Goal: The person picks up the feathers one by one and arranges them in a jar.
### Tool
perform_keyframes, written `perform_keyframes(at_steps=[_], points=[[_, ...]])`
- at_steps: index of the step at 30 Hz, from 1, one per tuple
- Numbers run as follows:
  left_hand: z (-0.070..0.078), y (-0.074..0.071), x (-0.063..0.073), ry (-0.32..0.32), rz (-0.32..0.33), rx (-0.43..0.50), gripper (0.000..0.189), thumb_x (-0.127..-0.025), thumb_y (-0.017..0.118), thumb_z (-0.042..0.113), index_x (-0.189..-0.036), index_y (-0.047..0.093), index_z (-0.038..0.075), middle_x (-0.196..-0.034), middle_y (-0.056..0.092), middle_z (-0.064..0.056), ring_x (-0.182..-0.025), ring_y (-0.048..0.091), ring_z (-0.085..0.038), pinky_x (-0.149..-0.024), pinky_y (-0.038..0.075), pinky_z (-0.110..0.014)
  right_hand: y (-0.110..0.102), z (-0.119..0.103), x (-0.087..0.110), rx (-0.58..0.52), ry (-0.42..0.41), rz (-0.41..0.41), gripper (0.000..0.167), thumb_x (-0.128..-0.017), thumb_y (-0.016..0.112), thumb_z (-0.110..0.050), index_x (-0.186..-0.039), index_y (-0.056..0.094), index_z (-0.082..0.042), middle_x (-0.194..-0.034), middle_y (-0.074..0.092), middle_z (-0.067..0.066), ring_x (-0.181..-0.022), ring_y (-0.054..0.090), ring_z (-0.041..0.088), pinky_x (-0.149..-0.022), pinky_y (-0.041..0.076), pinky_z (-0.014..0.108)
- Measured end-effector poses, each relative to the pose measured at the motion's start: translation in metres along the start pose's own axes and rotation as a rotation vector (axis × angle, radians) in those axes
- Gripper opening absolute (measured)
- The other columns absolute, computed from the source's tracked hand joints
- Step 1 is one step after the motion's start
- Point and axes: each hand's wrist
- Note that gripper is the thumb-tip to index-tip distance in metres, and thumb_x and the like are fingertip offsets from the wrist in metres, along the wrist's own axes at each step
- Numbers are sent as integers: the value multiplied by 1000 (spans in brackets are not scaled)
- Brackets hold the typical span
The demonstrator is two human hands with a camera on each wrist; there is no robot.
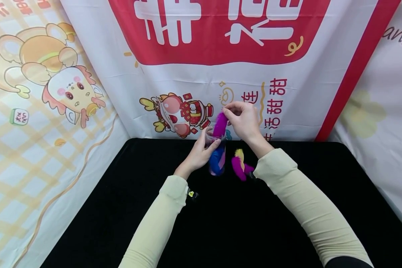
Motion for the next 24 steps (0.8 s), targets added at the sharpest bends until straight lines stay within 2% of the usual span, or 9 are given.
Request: perform_keyframes(at_steps=[12,19,24], points=[[1,0,0,30,-6,19,71,-102,52,59,-157,26,23,-148,43,-6,-135,50,-17,-116,39,-42,8,-7,-5,-28,-19,11,19,-98,72,-18,-103,79,-1,-89,76,17,-67,68,21,-57,51,20],[0,0,-1,22,-3,0,74,-101,51,61,-158,24,21,-149,43,-7,-135,49,-19,-116,39,-42,11,-1,0,10,35,-11,16,-97,73,-16,-103,79,-2,-89,77,14,-65,68,19,-56,51,20],[-2,0,-1,21,-1,-4,74,-102,51,60,-158,24,20,-148,44,-7,-133,50,-20,-115,40,-42,11,2,2,63,62,-64,15,-96,74,-17,-103,80,-4,-89,77,11,-66,68,21,-57,52,21]])
Point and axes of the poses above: each hand's wrist, its own x-axis away from the middle knuckle, its own y-axis out of the palm, z = x × y
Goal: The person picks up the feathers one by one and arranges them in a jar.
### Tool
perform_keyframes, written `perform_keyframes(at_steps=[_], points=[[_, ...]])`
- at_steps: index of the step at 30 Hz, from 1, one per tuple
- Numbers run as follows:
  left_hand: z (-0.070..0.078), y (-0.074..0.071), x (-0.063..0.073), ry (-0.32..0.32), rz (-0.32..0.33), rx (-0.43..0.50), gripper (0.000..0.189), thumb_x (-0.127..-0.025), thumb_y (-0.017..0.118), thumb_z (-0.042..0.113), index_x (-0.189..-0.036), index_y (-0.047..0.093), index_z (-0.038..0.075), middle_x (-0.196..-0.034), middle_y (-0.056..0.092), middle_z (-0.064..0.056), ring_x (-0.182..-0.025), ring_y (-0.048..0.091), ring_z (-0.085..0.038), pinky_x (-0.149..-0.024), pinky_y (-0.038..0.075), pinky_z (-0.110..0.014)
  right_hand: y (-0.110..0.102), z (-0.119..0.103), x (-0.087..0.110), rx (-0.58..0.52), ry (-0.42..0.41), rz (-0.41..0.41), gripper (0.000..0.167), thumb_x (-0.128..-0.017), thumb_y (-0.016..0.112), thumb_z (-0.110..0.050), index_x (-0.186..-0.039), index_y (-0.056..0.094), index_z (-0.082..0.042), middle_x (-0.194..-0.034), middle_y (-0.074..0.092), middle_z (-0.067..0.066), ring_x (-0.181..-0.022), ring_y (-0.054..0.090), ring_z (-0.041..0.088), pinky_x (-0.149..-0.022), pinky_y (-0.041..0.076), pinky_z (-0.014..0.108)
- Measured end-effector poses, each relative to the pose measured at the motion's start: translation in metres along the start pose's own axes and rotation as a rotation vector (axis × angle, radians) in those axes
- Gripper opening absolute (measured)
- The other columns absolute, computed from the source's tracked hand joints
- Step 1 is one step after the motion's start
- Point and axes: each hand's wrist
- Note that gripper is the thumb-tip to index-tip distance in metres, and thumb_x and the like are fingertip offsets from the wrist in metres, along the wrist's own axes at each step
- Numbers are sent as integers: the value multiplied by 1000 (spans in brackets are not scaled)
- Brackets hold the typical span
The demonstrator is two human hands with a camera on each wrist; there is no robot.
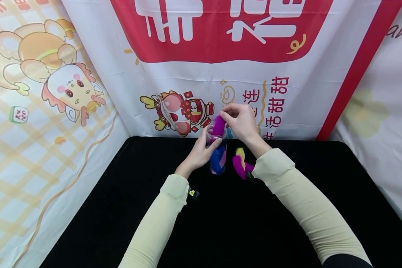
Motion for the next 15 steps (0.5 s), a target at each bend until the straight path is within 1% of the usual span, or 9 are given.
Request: perform_keyframes(at_steps=[4,7,10,15], points=[[0,0,0,2,0,-1,75,-102,52,59,-159,24,17,-148,44,-8,-133,50,-20,-114,40,-42,0,1,0,29,25,-53,16,-96,75,-16,-103,79,-3,-92,77,12,-67,67,20,-58,53,22],[0,0,1,-1,1,-5,75,-102,53,57,-159,24,18,-148,44,-8,-133,50,-21,-114,40,-42,1,3,0,54,34,-89,15,-95,75,-15,-102,79,-3,-92,77,11,-70,66,16,-60,52,22],[0,-1,1,-15,5,-11,75,-102,53,58,-159,23,19,-148,44,-8,-134,50,-22,-114,40,-43,1,5,0,84,37,-124,15,-95,75,-16,-102,80,-4,-91,77,10,-75,65,14,-63,49,23],[1,-1,1,-15,4,-15,75,-103,53,56,-160,23,17,-148,44,-10,-134,50,-23,-114,40,-44,-1,6,2,107,44,-172,14,-95,75,-17,-101,81,-5,-91,76,9,-78,64,18,-64,49,26]])
Point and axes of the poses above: each hand's wrist, its own x-axis away from the middle knuckle, its own y-axis out of the palm, z = x × y
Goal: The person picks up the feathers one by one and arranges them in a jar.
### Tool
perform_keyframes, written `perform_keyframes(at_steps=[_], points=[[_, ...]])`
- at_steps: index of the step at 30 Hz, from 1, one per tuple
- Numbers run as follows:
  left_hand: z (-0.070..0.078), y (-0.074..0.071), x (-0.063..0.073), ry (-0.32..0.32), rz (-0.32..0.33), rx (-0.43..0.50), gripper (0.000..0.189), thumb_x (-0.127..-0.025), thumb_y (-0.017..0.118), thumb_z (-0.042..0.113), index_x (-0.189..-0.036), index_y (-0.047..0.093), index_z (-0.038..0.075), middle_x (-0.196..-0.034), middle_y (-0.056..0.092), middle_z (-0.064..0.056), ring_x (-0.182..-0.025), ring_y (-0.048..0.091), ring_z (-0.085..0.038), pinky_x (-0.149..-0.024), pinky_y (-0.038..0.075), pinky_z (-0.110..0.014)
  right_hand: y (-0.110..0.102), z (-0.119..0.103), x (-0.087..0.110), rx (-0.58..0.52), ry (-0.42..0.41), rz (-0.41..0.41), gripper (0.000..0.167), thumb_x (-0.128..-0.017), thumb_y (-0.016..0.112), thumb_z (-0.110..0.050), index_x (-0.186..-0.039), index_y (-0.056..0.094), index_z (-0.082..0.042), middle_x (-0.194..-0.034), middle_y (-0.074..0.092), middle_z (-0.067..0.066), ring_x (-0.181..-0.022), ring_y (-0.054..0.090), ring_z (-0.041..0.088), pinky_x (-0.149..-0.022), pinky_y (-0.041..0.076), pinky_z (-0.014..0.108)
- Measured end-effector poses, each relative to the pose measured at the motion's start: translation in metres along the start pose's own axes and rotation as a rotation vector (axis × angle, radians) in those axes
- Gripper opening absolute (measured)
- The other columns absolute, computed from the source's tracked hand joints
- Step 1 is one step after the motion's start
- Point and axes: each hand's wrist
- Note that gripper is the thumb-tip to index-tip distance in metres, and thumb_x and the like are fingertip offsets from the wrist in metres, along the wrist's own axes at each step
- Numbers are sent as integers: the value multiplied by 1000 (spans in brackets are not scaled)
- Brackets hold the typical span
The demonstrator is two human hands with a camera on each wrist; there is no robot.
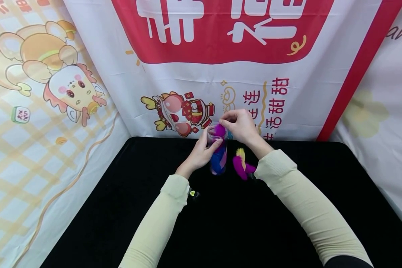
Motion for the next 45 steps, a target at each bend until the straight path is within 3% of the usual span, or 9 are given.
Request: perform_keyframes(at_steps=[12,19,29,39,45], points=[[0,0,2,1,-6,11,74,-103,53,56,-160,22,21,-150,42,-9,-135,49,-23,-115,40,-45,2,2,0,22,-18,-93,16,-97,73,-16,-103,79,-2,-95,77,12,-84,68,20,-72,53,29],[0,0,2,-2,0,25,74,-103,55,54,-160,22,20,-151,42,-10,-136,49,-23,-114,40,-44,6,3,1,26,-21,-93,11,-95,75,-16,-97,81,-8,-92,77,8,-82,69,19,-71,53,30],[2,-2,2,-8,6,-1,74,-103,54,54,-160,22,19,-152,41,-11,-138,48,-24,-115,39,-44,6,3,0,54,-61,-110,11,-94,76,-15,-97,82,-7,-95,78,9,-88,73,22,-74,55,29],[3,-1,2,5,11,-9,74,-103,54,54,-160,23,18,-153,41,-14,-137,47,-25,-115,39,-45,3,3,-1,102,-51,-190,17,-98,71,-15,-106,79,-3,-103,77,14,-94,72,27,-83,56,42],[1,0,2,17,11,1,73,-103,55,54,-159,24,19,-152,42,-12,-136,49,-23,-115,39,-43,3,1,0,117,-25,-218,21,-99,68,-17,-112,79,-4,-105,76,14,-84,67,27,-70,53,36]])
Point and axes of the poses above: each hand's wrist, its own x-axis away from the middle knuckle, its own y-axis out of the palm, z = x × y
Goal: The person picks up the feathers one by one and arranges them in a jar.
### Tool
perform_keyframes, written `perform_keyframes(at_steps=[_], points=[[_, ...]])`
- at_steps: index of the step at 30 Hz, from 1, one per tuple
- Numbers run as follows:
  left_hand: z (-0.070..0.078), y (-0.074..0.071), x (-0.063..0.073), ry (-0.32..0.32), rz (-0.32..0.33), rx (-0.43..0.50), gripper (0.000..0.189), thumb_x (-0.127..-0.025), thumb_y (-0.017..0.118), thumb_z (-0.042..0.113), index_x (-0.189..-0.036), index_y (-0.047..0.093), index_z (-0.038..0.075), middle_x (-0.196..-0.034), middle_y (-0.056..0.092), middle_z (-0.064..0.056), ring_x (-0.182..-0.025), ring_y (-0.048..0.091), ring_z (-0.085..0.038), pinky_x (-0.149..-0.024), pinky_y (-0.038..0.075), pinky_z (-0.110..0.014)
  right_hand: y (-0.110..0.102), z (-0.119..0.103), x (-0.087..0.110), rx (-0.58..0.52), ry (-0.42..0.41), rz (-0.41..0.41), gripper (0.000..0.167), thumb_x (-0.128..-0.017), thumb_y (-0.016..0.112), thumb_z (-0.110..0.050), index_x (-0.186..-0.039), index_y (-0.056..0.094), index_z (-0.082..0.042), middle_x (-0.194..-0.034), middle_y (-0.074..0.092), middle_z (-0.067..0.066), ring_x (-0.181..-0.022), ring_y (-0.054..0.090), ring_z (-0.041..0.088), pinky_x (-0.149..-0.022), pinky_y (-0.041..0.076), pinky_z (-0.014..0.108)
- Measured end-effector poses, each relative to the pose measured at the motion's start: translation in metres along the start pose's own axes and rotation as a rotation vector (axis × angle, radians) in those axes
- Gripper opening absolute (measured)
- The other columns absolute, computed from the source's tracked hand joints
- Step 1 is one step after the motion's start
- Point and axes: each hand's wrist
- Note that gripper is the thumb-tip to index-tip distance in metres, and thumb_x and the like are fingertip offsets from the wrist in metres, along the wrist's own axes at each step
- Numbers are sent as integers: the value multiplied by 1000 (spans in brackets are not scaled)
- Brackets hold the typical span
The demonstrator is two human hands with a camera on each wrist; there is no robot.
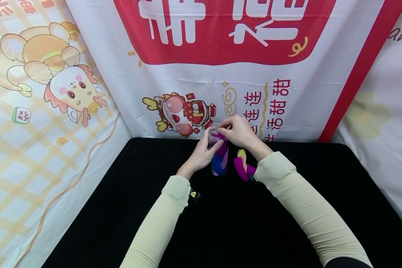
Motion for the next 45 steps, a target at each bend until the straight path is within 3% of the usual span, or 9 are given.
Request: perform_keyframes(at_steps=[4,13,20,39,45], points=[[0,0,0,6,3,-8,74,-103,55,53,-158,25,17,-152,42,-13,-137,47,-24,-116,38,-44,0,-1,0,6,-14,15,19,-98,69,-14,-109,79,-3,-101,76,14,-78,65,26,-66,50,33],[0,-2,1,-9,-10,-3,75,-103,54,56,-160,23,19,-153,40,-11,-138,46,-24,-115,39,-44,1,-2,0,1,-44,29,10,-96,72,-10,-99,80,-5,-92,76,10,-80,64,22,-71,51,35],[-1,-1,0,-3,-11,11,74,-103,54,55,-160,23,19,-154,40,-16,-138,47,-25,-115,39,-46,2,-4,-1,-4,-60,22,9,-95,72,-9,-98,80,-4,-91,77,11,-82,69,23,-74,54,36],[-1,1,1,23,13,-19,72,-103,56,51,-158,26,15,-149,43,-11,-134,49,-23,-113,40,-43,6,-7,-3,16,-27,40,5,-90,78,-9,-92,80,-5,-84,76,8,-78,69,21,-69,52,34],[0,2,2,23,21,-23,70,-103,57,51,-157,28,19,-148,44,-10,-133,49,-21,-113,40,-42,6,-9,-3,13,-15,34,5,-90,78,-9,-92,80,-5,-84,77,8,-79,70,22,-70,52,34]])
Point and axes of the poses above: each hand's wrist, its own x-axis away from the middle knuckle, its own y-axis out of the palm, z = x × y
